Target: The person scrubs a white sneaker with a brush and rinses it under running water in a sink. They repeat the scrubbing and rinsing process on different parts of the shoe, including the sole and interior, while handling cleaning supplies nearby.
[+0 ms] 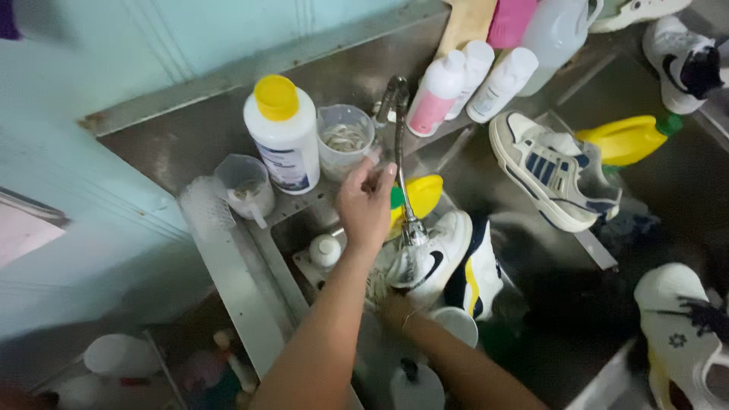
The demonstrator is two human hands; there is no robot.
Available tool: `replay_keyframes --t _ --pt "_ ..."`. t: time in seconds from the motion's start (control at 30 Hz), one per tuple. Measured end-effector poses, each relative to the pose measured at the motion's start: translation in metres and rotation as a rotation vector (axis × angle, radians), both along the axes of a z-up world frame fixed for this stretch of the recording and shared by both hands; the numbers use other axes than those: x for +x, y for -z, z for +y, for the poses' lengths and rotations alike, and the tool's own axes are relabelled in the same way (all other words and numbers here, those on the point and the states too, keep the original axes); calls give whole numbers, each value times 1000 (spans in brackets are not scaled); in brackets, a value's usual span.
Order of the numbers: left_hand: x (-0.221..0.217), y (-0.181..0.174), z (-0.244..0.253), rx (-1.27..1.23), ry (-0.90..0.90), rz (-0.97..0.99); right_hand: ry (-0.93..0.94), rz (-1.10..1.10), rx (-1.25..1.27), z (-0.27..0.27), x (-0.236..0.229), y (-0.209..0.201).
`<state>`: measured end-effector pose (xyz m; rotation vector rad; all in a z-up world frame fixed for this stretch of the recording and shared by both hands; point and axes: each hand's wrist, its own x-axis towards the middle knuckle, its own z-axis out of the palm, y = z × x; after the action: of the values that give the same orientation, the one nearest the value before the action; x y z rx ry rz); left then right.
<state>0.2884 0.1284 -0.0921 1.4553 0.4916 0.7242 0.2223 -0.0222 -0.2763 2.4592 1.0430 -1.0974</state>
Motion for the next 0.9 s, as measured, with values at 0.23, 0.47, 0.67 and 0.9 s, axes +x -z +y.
replay_keyframes --t 0.23,0.47,0.67,0.9 --pt "6 19 -2 75 -62 -117 632 -24 317 -69 6 -102" --pt "-4 32 -4 -14 -88 -168 849 -262 785 -111 -13 -142" --pt "-28 25 -9 106 -117 -129 848 -660 1066 -126 -24 -179" --pt "-52 -1 -8 -40 -129 -128 1253 -535 1781 -129 -31 -200"
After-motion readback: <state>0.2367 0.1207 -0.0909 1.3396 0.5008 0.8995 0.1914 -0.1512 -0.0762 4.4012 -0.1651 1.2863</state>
